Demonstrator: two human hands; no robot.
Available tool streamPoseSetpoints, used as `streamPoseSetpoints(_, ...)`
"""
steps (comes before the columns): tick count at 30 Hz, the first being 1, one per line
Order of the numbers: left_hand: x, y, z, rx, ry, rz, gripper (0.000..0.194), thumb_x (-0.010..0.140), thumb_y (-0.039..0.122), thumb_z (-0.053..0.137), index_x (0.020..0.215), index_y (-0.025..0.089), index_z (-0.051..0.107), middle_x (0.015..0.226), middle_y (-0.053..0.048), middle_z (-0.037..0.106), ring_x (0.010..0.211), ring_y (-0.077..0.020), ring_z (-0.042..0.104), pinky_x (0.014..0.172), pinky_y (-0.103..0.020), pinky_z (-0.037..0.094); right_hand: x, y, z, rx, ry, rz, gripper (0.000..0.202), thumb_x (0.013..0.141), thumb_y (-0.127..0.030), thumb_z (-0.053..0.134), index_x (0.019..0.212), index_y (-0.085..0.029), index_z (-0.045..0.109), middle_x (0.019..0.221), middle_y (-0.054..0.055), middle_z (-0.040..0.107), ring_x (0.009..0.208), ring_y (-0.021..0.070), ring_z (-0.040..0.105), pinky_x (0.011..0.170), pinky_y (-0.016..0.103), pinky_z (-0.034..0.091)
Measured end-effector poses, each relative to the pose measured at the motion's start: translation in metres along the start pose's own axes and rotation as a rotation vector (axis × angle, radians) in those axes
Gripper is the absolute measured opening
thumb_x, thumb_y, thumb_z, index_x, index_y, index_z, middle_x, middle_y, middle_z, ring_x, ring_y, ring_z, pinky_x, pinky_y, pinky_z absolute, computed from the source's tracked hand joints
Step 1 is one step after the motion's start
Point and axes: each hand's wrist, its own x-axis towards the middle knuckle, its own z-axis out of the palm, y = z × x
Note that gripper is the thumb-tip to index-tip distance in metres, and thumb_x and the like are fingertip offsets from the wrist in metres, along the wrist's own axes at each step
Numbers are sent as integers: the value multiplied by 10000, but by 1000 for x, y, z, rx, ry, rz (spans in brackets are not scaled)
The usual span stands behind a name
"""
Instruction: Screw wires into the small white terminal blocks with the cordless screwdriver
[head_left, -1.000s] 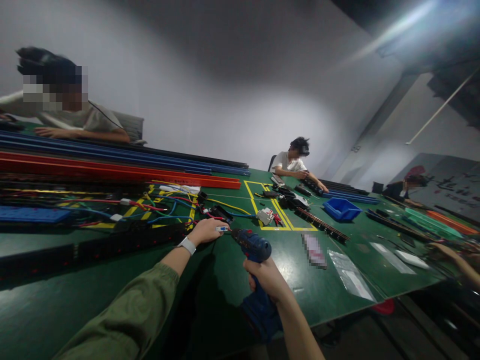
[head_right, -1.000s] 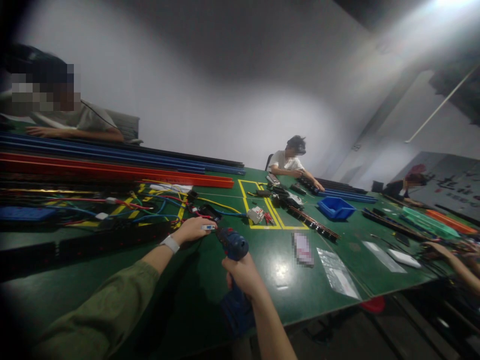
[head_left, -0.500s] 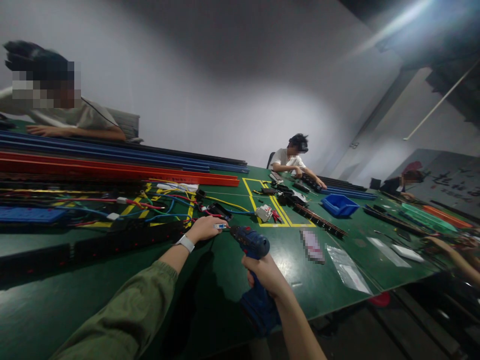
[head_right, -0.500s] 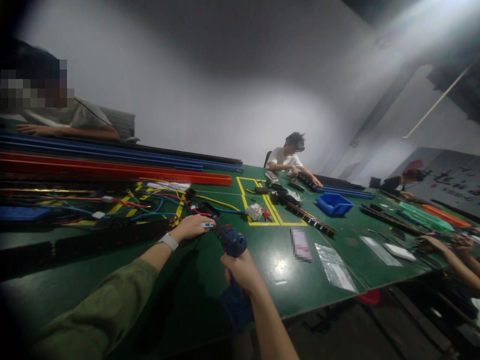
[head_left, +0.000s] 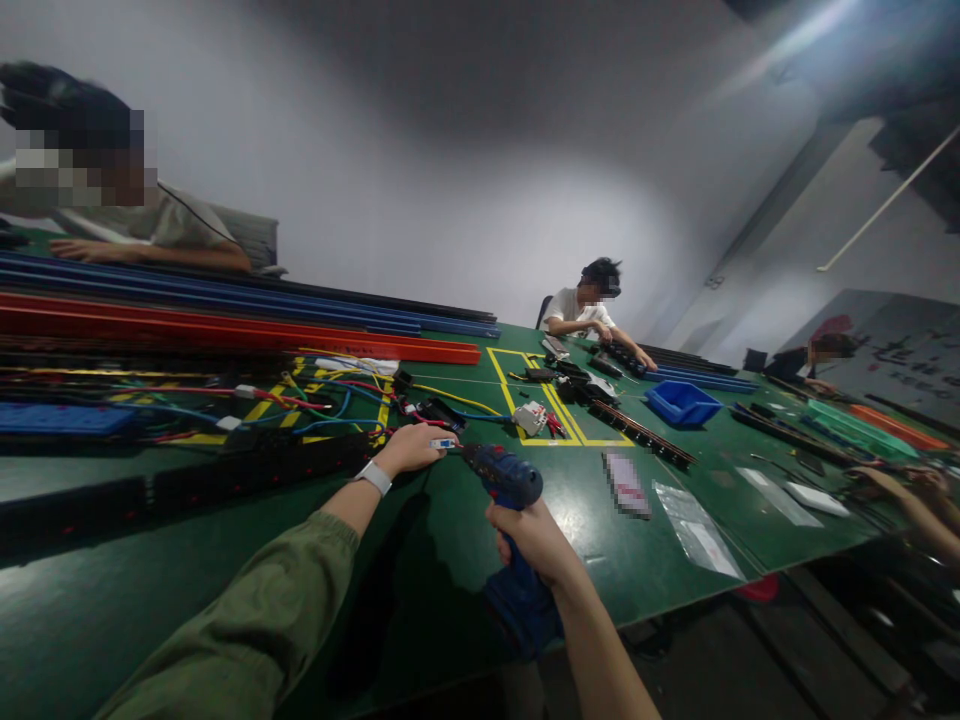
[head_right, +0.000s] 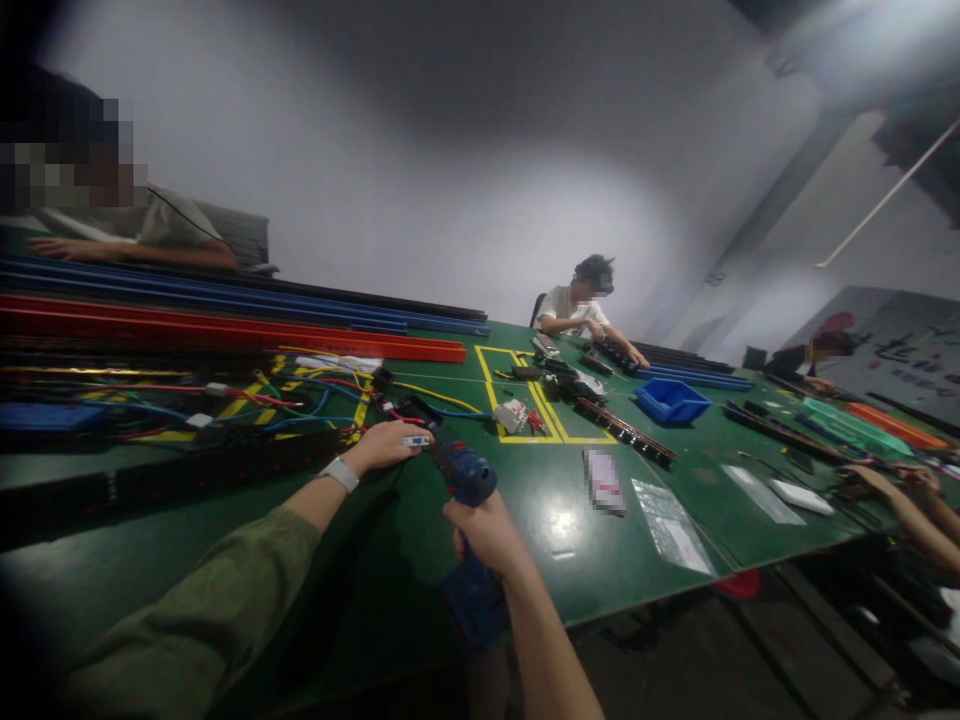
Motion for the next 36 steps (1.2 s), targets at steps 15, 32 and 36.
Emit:
streamPoseSetpoints(15,-1,2,-3,-31,-18,-35,386,830,418,531,1201,436,636,1236,74,664,1117,-200,603,944,-268,413,-2,-3,0,-36,-10,-3,160,754,-294,574,855,-183,519,391,-91,451,358,114,455,437,228,360)
streamPoseSetpoints(32,-1,5,-4,-4,-4,-21,383,824,384,533,1186,448,640,1215,75,675,1109,-210,612,946,-290,423,2,2,1,-21,-1,-2,137,744,-297,573,819,-192,530,392,-83,448,349,120,446,411,237,344)
streamPoseSetpoints(36,-1,6,-5,-8,3,-18,375,830,389,529,1182,455,640,1219,83,672,1115,-206,609,949,-288,422,3,1,0,-29,-3,23,140,743,-286,574,835,-196,519,391,-87,442,349,123,450,404,234,335)
